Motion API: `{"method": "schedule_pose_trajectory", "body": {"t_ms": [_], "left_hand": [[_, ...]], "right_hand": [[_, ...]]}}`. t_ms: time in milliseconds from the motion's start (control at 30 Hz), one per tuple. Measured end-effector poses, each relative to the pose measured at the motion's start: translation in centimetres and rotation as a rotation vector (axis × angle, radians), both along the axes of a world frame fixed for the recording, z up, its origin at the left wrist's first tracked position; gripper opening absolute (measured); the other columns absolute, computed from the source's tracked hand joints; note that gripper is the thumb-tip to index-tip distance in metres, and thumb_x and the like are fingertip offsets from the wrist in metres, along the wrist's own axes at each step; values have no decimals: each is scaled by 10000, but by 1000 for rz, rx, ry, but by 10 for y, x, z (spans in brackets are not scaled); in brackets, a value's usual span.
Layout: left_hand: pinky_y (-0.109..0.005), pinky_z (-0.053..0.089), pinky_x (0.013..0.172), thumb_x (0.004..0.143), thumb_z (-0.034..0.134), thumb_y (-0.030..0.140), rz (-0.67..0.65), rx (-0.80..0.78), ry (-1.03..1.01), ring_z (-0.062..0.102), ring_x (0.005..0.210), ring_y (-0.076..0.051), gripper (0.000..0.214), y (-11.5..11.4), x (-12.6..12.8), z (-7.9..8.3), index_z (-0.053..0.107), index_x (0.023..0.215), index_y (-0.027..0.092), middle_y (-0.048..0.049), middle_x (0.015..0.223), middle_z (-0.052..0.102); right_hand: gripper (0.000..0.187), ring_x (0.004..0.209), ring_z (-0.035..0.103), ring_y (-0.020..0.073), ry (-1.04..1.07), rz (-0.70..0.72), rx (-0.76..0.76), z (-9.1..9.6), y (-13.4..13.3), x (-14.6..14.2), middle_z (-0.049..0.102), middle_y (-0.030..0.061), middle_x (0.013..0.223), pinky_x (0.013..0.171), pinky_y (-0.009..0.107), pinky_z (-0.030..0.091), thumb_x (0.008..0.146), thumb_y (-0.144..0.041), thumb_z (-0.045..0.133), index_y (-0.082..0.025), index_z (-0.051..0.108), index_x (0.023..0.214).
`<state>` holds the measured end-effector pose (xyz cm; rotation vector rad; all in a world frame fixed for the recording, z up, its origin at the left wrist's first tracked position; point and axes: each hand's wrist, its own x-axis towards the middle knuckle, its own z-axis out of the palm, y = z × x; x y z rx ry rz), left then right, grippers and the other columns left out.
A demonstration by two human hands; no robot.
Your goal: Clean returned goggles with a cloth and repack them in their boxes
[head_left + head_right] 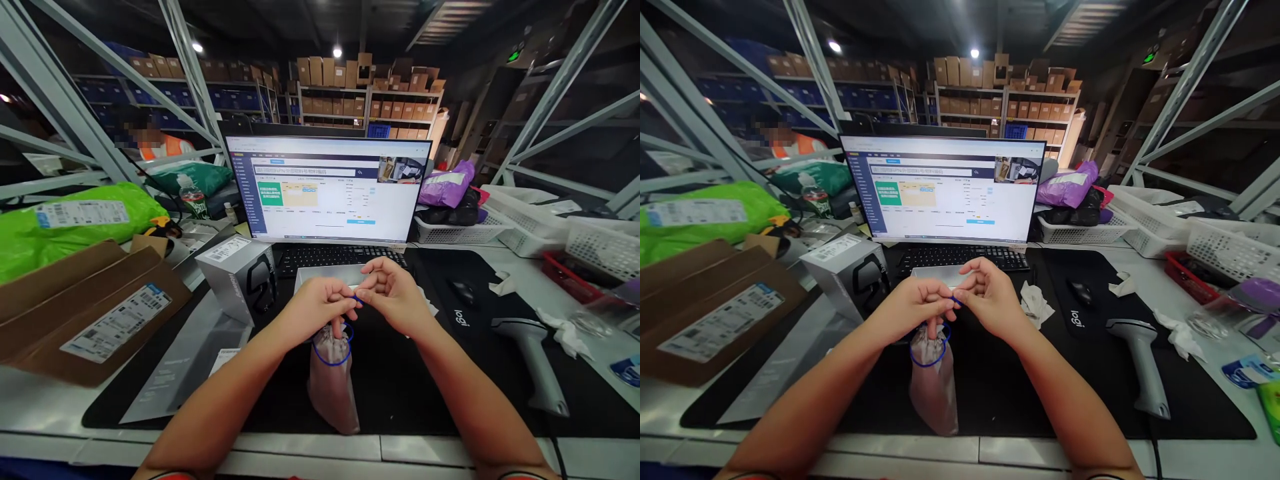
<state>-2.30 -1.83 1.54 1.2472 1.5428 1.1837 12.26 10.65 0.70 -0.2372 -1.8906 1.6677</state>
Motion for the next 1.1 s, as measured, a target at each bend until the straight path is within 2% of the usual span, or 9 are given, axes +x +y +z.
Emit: {"method": "schedule_pose_trajectory", "body": {"t_ms": [133, 300, 433, 567, 667, 800, 900, 1000, 1100], "left_hand": [[-168, 451, 467, 936, 568, 246, 88, 165, 303, 630, 420, -73, 167, -4, 13, -2, 709, 931, 156, -18, 798, 769], [-224, 465, 508, 984, 531, 173, 206, 699, 1094, 678, 516, -123, 181, -3, 20, -14, 709, 980, 140, -20, 734, 764], [-275, 484, 513, 965, 564, 113, 328, 983, 1428, 711, 590, -171, 137, 0, 23, -23, 658, 1059, 82, -72, 785, 777], [-278, 509, 536, 963, 577, 100, 359, 1015, 1463, 720, 614, -171, 324, -1, 21, -28, 564, 1284, 54, -103, 846, 785], [-273, 525, 540, 981, 547, 108, 329, 993, 1468, 727, 627, -171, 474, -3, 19, -28, 444, 1442, 63, -105, 866, 788], [-273, 572, 606, 973, 513, 73, 261, 1005, 1465, 760, 759, -189, 485, -6, 17, -26, 436, 1452, 86, -129, 980, 788], [-270, 566, 583, 955, 551, 80, 298, 1015, 1481, 747, 689, -189, 354, -5, 17, -25, 554, 1308, 61, -120, 870, 785], [-258, 555, 575, 944, 569, 91, 317, 960, 1394, 730, 628, -180, 177, -4, 20, -23, 652, 1097, 59, -103, 779, 767], [-223, 528, 551, 958, 556, 155, 283, 782, 1118, 697, 560, -144, 156, -4, 24, -16, 705, 956, 110, -50, 696, 740]], "right_hand": [[408, 634, 696, 138, 3, -31, -80, 5, 0, 4, 710, -22, 703, 633, 246, 537, 697, -294, 870, -195, 572, 957], [378, 625, 701, 139, -2, -46, -34, 10, 1, 12, 720, -14, 729, 614, 238, 522, 703, -243, 855, -191, 620, 994], [319, 610, 702, 143, -13, -37, -59, 13, 2, 12, 732, 12, 747, 607, 251, 526, 725, -256, 815, -170, 657, 988], [258, 599, 693, 137, -4, -4, -191, 15, 0, 9, 711, 0, 682, 619, 257, 535, 691, -239, 812, -153, 672, 890], [251, 556, 661, 125, -2, 45, -259, 15, -1, 7, 682, -17, 633, 548, 232, 491, 684, -239, 806, -152, 663, 870], [246, 596, 661, 129, -52, 87, -206, 15, 2, 7, 664, -5, 663, 441, 180, 364, 738, -248, 757, -151, 640, 931], [336, 710, 676, 132, -61, 75, -15, 17, 4, 15, 680, 56, 939, 456, 185, 379, 849, -281, 663, -172, 585, 1156], [644, 855, 636, 127, -92, 129, 315, 21, 6, 28, 536, 106, 1316, 557, 213, 474, 840, -211, 678, -272, 405, 1420], [740, 874, 589, 125, -169, 152, 563, 23, 7, 36, 477, 102, 1328, 627, 231, 509, 792, -82, 650, -292, 361, 1441]]}}
